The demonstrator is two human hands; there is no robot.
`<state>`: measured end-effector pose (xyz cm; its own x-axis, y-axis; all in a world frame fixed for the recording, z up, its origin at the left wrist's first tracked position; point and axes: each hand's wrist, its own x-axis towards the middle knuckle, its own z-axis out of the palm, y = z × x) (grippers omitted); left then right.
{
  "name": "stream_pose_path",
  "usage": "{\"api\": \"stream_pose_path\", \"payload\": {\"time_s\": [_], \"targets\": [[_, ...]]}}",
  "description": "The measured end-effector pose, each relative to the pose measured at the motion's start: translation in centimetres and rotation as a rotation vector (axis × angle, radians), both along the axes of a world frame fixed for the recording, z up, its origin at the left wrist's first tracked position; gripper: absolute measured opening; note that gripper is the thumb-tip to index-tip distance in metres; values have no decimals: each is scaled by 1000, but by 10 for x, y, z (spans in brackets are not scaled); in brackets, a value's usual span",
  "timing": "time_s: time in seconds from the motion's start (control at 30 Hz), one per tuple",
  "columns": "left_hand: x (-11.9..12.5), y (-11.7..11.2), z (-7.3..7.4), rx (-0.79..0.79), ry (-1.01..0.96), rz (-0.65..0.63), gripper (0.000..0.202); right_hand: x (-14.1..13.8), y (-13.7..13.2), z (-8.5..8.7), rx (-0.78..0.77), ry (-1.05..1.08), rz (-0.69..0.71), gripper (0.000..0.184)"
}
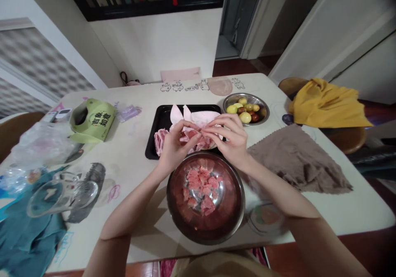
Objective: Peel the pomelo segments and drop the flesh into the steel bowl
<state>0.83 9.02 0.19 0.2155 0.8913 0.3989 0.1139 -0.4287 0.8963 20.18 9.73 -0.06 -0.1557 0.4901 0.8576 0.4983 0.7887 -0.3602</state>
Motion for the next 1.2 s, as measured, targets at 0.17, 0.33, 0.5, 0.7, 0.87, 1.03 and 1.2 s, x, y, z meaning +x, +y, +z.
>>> {"api": "stream_pose_path", "payload": {"time_s": [0.17,0.33,0.5,0.7,0.87,1.03,1.2], "targets": [[3,1,-5,48,65,68,11,3,4,-8,73,-127,-40,14],[5,1,-7,96,156,130,8,4,6,-14,111,-181,-70,15],[4,3,-7,114,217,157,8,4,8,-16,111,-187,-58,13],[0,8,-9,120,248,179,8,5,11,-16,10,-128,-28,13],[-3,11,-11,158,275,183,10,8,16,-18,-140,-59,-10,7],[-11,20,-13,83,182,173,16,13,9,-5,-268,-92,162,6],[-15,26,-13,-76,39,133,24,13,-8,9,-340,-289,408,11]]}}
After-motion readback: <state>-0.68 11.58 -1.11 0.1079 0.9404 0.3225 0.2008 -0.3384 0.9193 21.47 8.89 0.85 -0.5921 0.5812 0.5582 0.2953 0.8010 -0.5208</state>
